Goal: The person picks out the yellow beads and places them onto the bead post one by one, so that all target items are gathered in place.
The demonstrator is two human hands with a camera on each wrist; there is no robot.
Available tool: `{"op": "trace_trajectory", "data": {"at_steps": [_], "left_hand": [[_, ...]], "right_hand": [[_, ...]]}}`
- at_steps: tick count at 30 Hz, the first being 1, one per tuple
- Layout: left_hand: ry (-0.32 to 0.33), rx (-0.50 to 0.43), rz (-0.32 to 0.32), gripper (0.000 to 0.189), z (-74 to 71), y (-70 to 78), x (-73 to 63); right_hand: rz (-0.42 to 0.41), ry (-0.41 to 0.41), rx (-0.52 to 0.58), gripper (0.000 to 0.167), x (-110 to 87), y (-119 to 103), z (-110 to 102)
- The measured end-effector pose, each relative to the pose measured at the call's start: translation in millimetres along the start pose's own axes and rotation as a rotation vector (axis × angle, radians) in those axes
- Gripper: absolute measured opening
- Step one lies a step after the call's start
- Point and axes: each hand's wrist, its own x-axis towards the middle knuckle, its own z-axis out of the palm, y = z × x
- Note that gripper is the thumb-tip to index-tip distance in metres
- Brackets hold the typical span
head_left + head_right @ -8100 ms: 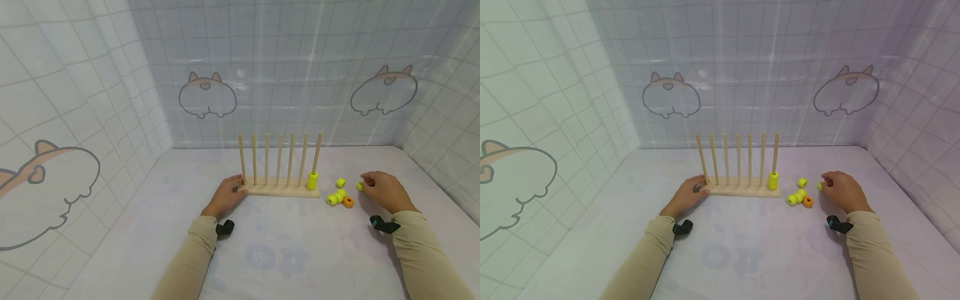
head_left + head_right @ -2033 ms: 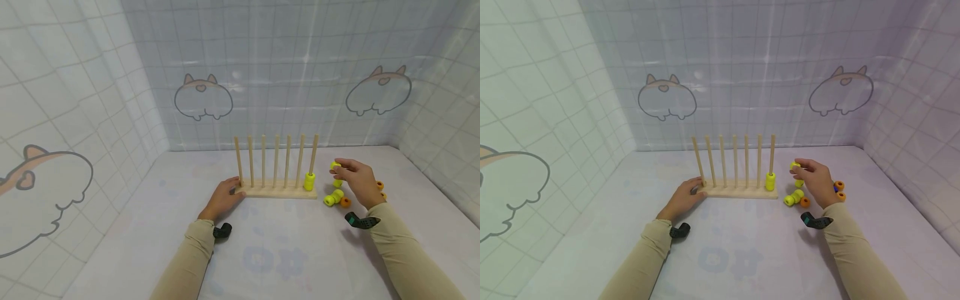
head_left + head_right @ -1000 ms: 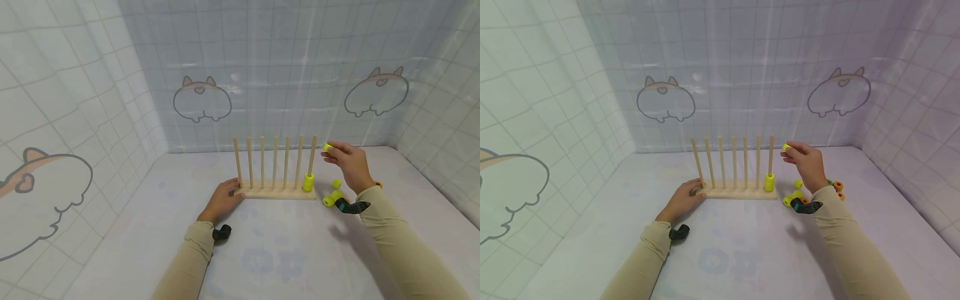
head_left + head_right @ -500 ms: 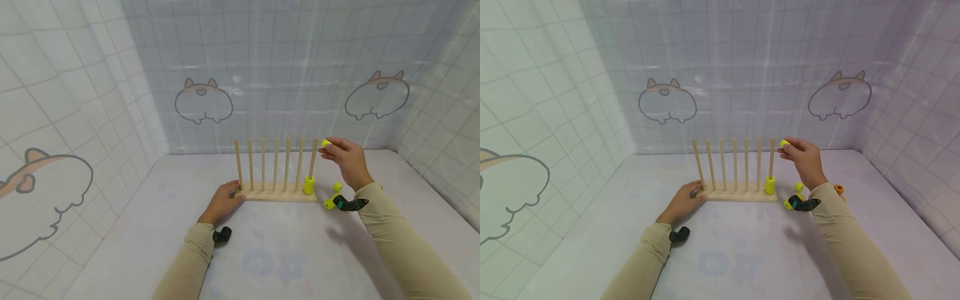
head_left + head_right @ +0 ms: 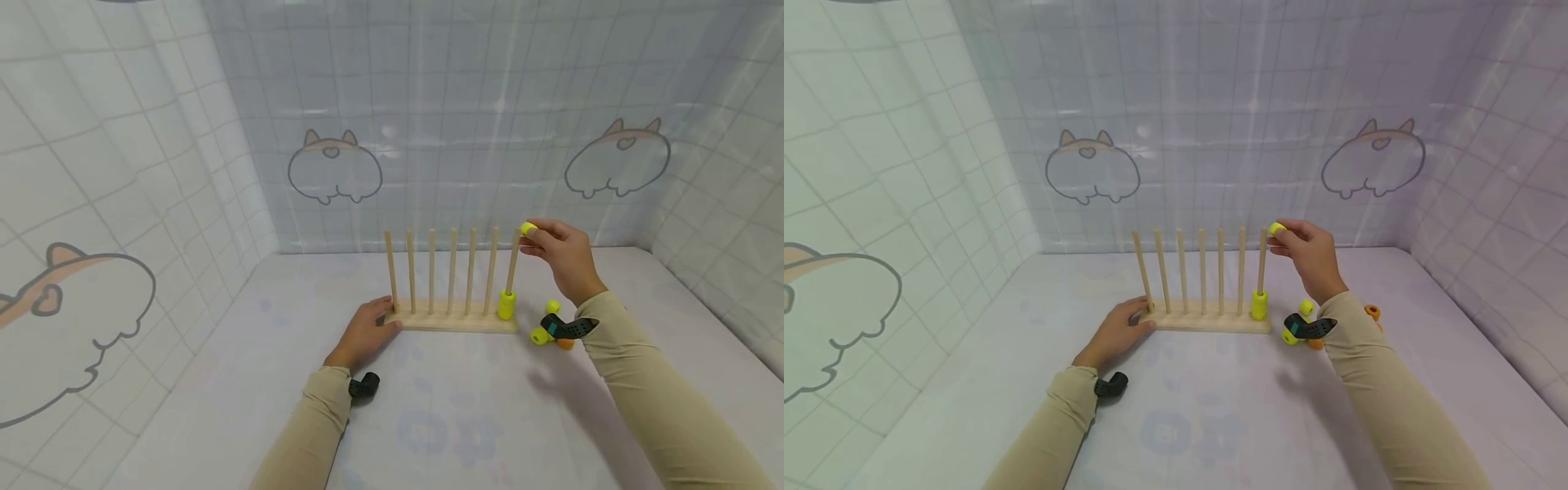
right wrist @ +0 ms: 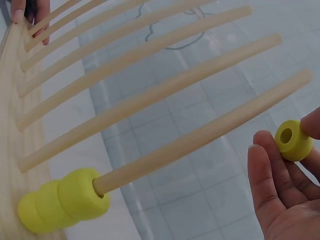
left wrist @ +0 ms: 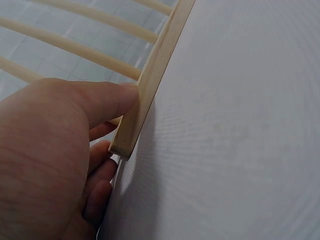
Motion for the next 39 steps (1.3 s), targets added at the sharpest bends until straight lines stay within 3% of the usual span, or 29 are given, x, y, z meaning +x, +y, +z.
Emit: {"op": "trace_trajectory", "data": {"at_steps": [20,28,39], "left_hand": [[0.016,0.009,0.031,0.049,-0.5,0.4,0.1],[0.014,-0.008,0.019,0.05,0.5,0.6,-2.3],[0.01,-0.011,-0.003,0.051,0.8,1.4,-3.5]], "right_hand": [[-0.101,-0.055,-0.024,0.037,5.8,-19.2,8.7],[-0.158,-0.092,-0.144,0.034,3.4,-23.7,12.8],[-0.164,-0.088,-0.247,0.034,-0.4,-25.9,13.7]]}}
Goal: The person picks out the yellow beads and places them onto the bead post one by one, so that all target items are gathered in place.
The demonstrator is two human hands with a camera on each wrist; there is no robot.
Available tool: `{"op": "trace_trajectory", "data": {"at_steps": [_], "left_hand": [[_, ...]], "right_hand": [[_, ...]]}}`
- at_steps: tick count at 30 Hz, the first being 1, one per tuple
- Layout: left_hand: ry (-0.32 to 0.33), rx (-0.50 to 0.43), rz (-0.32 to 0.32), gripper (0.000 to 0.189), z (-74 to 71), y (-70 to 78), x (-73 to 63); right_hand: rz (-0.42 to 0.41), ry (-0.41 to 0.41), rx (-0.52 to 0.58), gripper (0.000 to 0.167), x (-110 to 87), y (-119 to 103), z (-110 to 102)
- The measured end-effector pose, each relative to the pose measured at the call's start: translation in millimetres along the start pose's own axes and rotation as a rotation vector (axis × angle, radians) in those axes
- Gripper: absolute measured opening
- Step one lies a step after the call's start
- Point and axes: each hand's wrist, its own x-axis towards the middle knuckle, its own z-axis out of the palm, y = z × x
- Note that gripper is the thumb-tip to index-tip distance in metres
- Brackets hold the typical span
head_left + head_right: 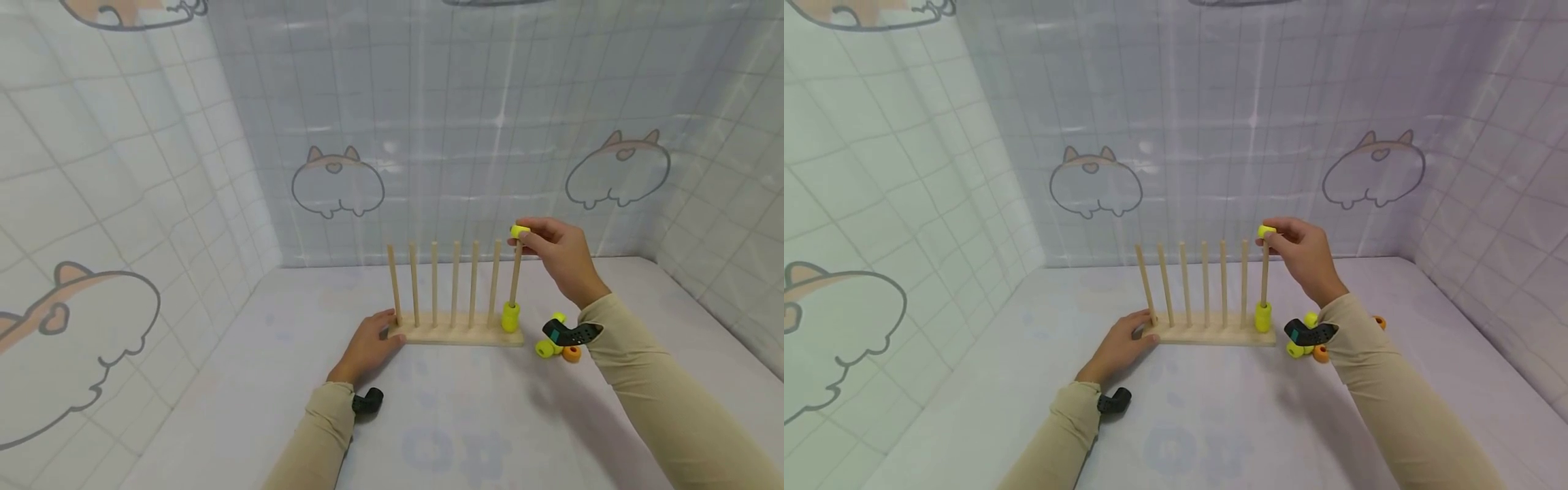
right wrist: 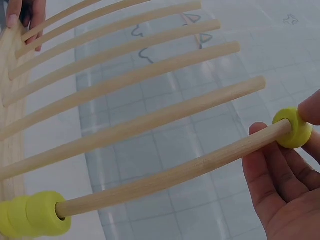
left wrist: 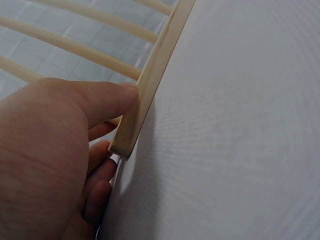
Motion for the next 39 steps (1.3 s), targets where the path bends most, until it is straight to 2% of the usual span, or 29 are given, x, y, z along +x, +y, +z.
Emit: {"op": "trace_trajectory", "data": {"at_steps": [9,15,26,39], "left_hand": [[-0.001,0.001,-0.006,0.052,0.3,0.5,-0.5],[0.001,-0.003,0.002,0.052,2.0,-0.8,-1.5],[0.013,-0.01,0.007,0.05,3.6,-3.7,-1.4],[0.01,-0.001,0.013,0.049,1.2,0.9,-2.4]], "right_hand": [[-0.003,-0.006,-0.059,0.034,-4.3,-4.9,0.0],[-0.025,-0.026,-0.126,0.036,-9.5,-2.7,-0.8],[-0.057,-0.022,-0.178,0.035,-12.9,0.3,-0.3],[-0.022,-0.015,-0.225,0.034,-14.4,3.1,-0.6]]}}
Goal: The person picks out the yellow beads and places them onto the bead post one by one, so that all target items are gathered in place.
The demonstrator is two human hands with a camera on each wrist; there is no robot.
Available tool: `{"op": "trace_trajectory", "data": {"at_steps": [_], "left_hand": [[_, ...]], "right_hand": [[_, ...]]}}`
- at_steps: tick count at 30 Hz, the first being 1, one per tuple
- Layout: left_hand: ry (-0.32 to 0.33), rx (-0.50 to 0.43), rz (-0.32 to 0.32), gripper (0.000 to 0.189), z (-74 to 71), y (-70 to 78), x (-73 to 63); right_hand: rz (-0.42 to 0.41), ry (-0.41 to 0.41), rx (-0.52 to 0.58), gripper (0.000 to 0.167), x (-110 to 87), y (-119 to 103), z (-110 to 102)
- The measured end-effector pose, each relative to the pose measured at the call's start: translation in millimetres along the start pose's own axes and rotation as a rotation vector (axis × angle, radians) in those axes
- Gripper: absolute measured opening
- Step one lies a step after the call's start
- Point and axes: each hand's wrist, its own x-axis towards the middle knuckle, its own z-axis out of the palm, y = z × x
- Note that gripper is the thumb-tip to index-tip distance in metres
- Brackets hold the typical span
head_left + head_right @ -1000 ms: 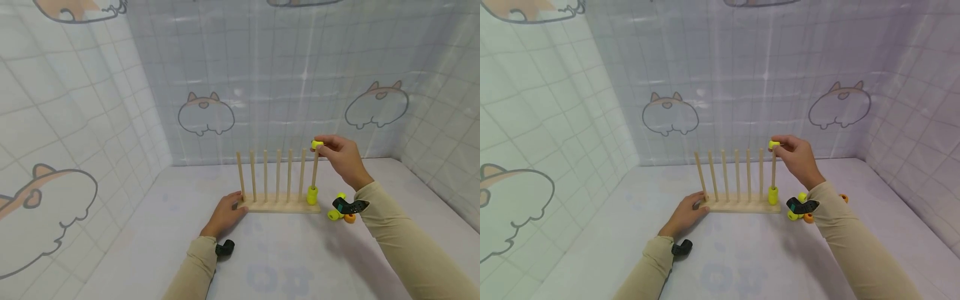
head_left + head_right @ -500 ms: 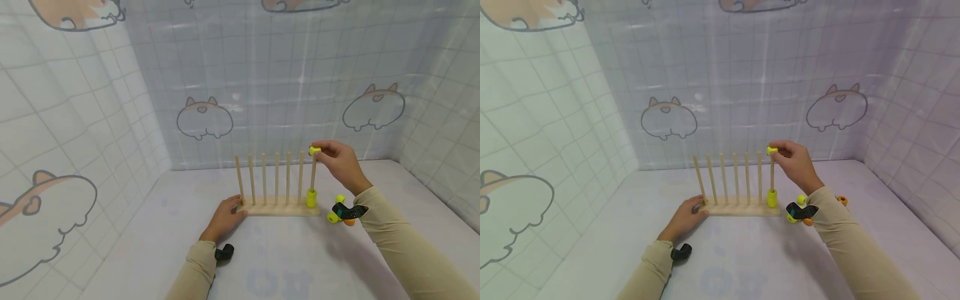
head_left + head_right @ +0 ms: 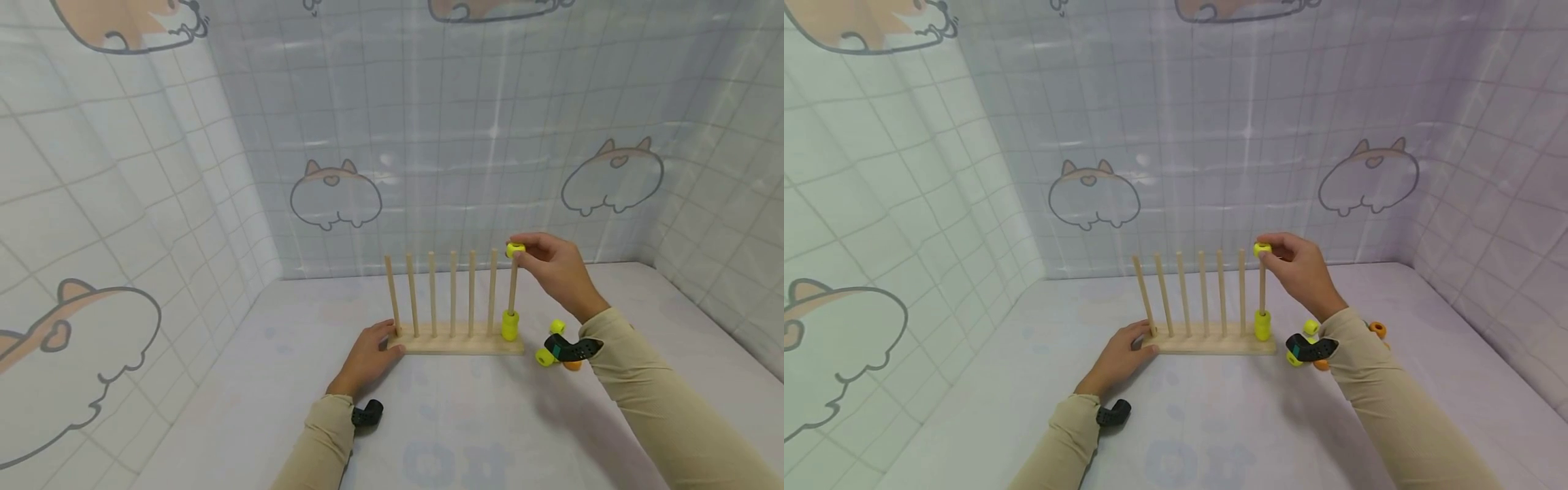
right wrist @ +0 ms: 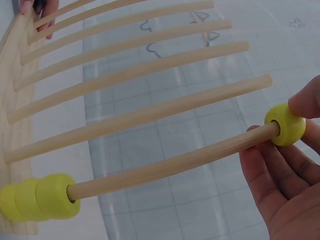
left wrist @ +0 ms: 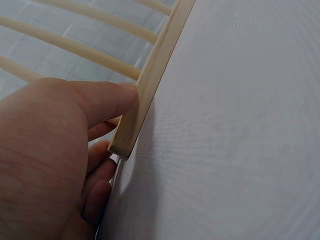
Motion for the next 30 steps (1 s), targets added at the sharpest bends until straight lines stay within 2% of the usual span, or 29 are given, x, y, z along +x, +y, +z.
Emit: {"op": "trace_trajectory", "data": {"at_steps": [10,19,26,30], "left_hand": [[-0.006,0.003,-0.023,0.049,2.2,0.4,-0.4],[-0.019,-0.006,-0.004,0.05,2.6,3.4,0.5],[-0.018,-0.011,-0.024,0.051,-0.5,-0.6,0.4],[-0.007,-0.017,-0.005,0.05,0.7,-2.0,1.5]], "right_hand": [[-0.014,-0.01,-0.014,0.037,-2.5,-3.5,-3.5],[0.0,-0.013,-0.037,0.037,-4.6,-4.8,-7.2],[-0.003,-0.026,-0.034,0.037,-1.6,-5.2,-3.6],[0.025,-0.026,-0.038,0.035,0.1,-3.5,-4.3]]}}
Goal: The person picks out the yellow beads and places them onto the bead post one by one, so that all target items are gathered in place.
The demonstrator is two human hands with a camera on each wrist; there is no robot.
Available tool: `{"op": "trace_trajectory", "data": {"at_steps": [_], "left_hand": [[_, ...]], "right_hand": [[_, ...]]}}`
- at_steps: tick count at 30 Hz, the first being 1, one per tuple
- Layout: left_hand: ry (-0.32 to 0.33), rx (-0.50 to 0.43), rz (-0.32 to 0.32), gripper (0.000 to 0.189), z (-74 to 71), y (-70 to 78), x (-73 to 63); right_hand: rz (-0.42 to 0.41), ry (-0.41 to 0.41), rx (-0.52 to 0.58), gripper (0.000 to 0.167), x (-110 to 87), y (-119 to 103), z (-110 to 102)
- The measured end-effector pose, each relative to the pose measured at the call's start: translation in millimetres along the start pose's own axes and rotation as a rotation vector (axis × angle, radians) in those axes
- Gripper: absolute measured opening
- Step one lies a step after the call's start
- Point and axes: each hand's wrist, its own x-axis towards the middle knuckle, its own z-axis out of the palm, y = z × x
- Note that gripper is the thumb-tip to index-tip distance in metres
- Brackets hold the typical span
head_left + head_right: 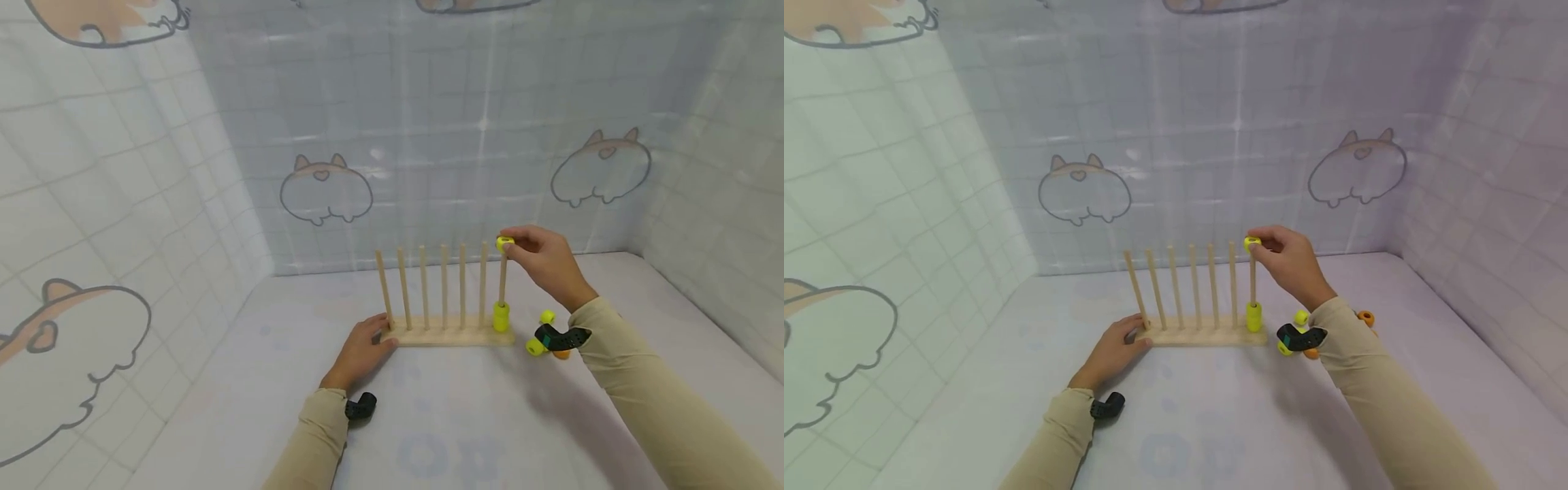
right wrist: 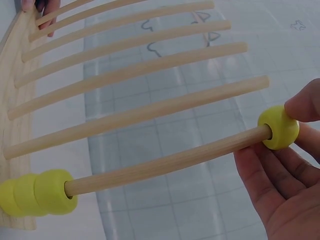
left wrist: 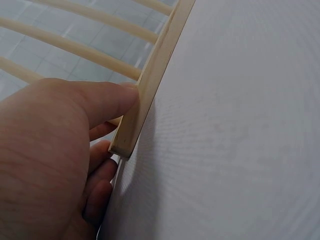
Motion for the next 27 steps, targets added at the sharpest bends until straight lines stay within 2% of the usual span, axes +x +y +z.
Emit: {"op": "trace_trajectory", "data": {"at_steps": [3,8,13,17,27], "left_hand": [[0.013,0.002,0.0,0.05,-1.7,-0.7,0.7],[-0.003,0.001,-0.012,0.053,-1.3,0.0,-1.1],[0.01,0.009,0.013,0.052,-0.3,1.1,-1.8],[0.011,0.003,-0.004,0.051,-0.9,2.3,-2.6],[0.012,0.012,0.008,0.05,-1.6,1.9,-2.8]], "right_hand": [[-0.021,0.0,-0.007,0.035,3.6,-1.3,1.1],[-0.04,0.0,-0.019,0.034,1.8,-2.3,1.6],[-0.036,-0.009,-0.032,0.035,-0.2,-1.9,0.4],[-0.015,-0.007,-0.029,0.034,-0.1,-0.9,0.7],[-0.004,-0.003,-0.016,0.033,1.3,-1.2,1.0]]}}
